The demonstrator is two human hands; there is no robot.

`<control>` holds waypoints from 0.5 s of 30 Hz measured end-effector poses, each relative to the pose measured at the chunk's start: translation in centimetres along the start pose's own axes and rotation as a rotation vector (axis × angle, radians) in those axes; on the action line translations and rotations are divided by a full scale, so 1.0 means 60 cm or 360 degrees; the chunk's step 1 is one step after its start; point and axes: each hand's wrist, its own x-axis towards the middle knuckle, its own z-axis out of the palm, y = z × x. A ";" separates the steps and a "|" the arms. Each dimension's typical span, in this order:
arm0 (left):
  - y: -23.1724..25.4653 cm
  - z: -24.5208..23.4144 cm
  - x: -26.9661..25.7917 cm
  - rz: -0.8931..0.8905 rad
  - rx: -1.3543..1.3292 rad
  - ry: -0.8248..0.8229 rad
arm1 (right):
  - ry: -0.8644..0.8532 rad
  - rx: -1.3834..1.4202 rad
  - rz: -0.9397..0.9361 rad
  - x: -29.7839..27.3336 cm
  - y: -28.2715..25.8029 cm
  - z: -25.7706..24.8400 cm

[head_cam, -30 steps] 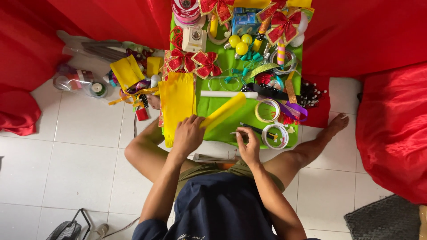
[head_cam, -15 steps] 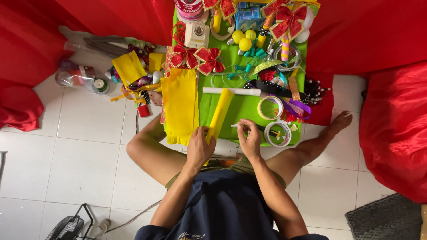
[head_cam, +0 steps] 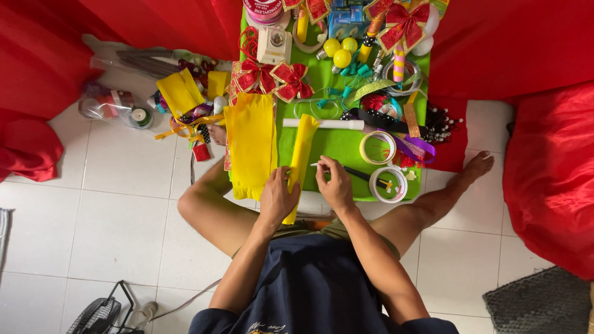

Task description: A person is decorating white tubes by wrapping them with yellow paper or ribbon strips, using double-sided tape and scissors.

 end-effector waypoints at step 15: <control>-0.028 0.007 0.007 0.0011 -0.0021 -0.0068 | 0.0027 -0.0689 -0.0601 0.013 -0.013 0.025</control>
